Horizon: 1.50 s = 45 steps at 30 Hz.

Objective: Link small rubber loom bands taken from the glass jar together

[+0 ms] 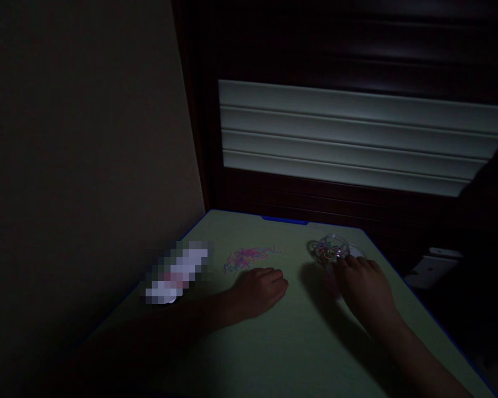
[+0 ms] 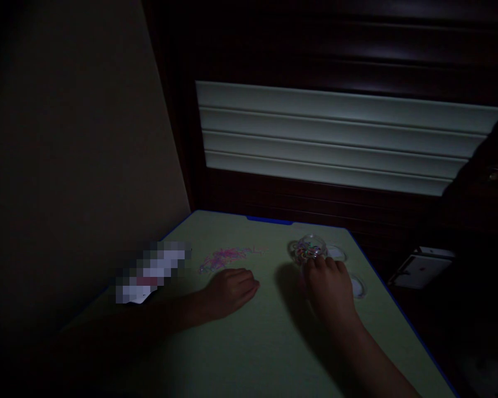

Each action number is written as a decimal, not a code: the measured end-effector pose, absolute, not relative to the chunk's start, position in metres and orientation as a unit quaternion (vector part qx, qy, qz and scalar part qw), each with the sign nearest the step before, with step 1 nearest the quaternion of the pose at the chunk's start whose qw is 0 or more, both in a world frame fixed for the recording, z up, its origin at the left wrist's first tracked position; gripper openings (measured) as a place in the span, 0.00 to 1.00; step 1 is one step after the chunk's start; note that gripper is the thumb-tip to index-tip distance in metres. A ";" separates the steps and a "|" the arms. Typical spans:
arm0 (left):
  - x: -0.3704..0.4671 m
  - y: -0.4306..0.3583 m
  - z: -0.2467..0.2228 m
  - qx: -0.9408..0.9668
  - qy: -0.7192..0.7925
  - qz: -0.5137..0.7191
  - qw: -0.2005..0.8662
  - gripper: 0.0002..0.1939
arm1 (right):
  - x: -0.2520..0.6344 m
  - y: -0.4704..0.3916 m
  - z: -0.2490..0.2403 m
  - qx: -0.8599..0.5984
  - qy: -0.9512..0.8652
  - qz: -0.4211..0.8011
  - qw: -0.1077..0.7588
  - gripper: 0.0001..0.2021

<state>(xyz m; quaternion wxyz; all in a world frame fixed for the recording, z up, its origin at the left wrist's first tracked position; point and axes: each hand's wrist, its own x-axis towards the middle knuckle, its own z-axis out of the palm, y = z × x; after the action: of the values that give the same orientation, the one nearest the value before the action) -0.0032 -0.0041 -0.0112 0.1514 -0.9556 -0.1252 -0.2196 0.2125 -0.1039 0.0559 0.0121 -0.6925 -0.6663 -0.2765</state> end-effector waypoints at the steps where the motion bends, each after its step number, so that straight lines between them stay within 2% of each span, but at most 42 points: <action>1: -0.003 -0.004 -0.011 -0.956 -0.125 -0.217 0.153 0.09 | 0.211 -0.103 0.055 -0.681 -0.677 -0.280 0.019 0.08; 6: -0.002 -0.004 -0.011 -0.957 -0.131 -0.205 0.158 0.08 | 0.199 -0.099 0.043 -0.599 -0.743 -0.292 0.058 0.08; 13: -0.002 -0.005 -0.012 -0.958 -0.147 -0.213 0.121 0.09 | 0.178 -0.096 0.019 -0.531 -0.811 -0.232 0.081 0.03; 20: -0.012 0.013 0.008 -0.966 -0.175 -0.186 0.030 0.07 | 0.180 -0.090 0.015 -0.537 -0.811 -0.223 0.071 0.02; 27: -0.034 0.051 0.039 -0.960 -0.255 -0.106 0.049 0.09 | 0.183 -0.089 0.014 -0.545 -0.807 -0.219 0.058 0.02; 32: -0.051 0.062 0.056 -0.968 -0.248 -0.031 0.020 0.10 | 0.183 -0.089 0.013 -0.542 -0.807 -0.225 0.064 0.02; 45: -0.052 0.061 0.057 -0.949 -0.311 0.050 0.008 0.11 | 0.185 -0.087 0.010 -0.553 -0.805 -0.205 0.059 0.06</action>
<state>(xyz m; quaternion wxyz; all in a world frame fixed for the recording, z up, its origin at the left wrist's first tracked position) -0.0517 0.0608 0.0574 0.0080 -0.9489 -0.3114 0.0497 0.1853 -0.0870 0.0099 0.0591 -0.5530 -0.8054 -0.2049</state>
